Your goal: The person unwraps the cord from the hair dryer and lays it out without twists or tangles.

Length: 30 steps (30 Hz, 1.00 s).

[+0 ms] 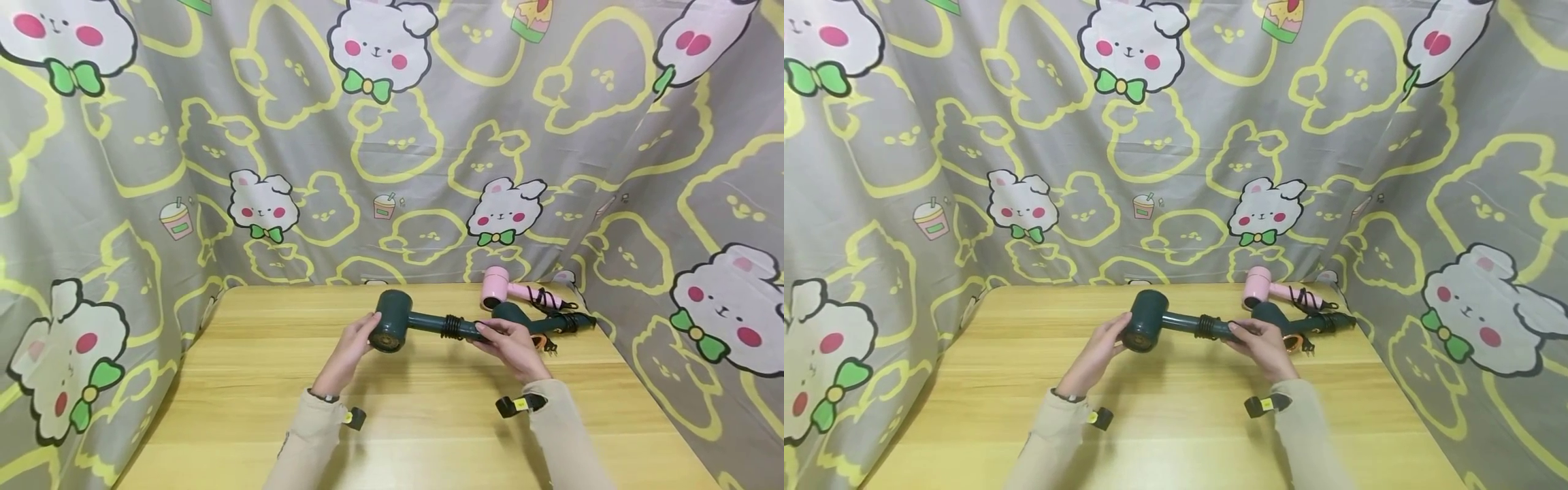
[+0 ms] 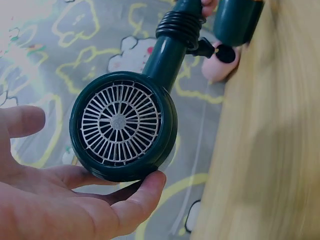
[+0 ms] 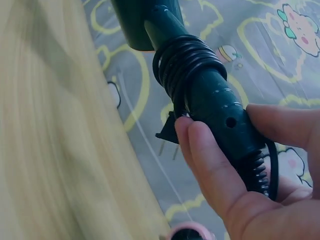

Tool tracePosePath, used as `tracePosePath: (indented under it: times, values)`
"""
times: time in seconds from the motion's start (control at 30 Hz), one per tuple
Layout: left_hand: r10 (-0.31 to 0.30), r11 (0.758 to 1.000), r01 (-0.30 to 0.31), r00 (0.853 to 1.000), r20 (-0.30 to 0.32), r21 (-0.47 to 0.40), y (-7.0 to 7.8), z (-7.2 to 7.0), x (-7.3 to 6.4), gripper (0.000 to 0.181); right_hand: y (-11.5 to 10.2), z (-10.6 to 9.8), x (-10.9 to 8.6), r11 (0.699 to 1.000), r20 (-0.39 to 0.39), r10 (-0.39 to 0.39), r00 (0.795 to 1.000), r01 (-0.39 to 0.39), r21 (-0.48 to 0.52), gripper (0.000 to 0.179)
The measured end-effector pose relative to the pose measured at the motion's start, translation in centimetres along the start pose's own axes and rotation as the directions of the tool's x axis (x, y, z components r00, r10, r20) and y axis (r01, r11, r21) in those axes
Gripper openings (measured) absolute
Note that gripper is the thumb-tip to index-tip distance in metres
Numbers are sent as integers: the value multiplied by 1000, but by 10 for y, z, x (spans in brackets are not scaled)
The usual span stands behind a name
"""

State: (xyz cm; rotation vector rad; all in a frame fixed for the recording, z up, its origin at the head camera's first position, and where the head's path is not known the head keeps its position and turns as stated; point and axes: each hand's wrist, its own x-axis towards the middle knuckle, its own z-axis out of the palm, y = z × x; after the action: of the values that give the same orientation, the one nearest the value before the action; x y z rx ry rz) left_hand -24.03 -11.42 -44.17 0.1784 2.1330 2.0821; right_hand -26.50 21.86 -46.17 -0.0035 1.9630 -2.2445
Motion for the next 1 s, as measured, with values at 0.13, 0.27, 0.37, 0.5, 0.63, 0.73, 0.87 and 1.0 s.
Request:
tracePosePath:
  times: [0.13, 0.27, 0.37, 0.5, 0.63, 0.73, 0.87, 1.0]
  values:
    - [10, 999, -9, 1000, -10, 35, 1, -12, -5, 78, -2, 14, 10, 1000, 18, -26, 999, 26, 16, 50]
    - [31, 996, -29, 999, -21, 79, 2, -25, -11, 80, -4, 27, 19, 998, 34, -44, 998, 42, 44, 49]
    - [37, 988, -32, 999, -25, 151, 1, -35, -16, 82, -3, 36, 25, 997, 46, -41, 998, 38, 65, 48]
    - [30, 948, -18, 999, -35, 319, 1, -49, -21, 89, -2, 49, 31, 995, 67, -52, 996, 46, 91, 44]
    - [53, 867, -23, 997, -47, 497, 1, -62, -23, 101, 2, 59, 36, 990, 79, -61, 995, 50, 132, 39]
    - [95, 795, -55, 995, -35, 604, 1, -69, -23, 110, 5, 66, 37, 989, 83, -59, 995, 47, 139, 36]
    - [150, 693, -118, 989, 18, 711, 0, -76, -23, 119, 9, 73, 36, 993, 106, -65, 992, 54, 104, 39]
    - [170, 627, -161, 983, 68, 763, 1, -82, -20, 123, 11, 77, 35, 995, 127, -59, 990, 49, 82, 43]
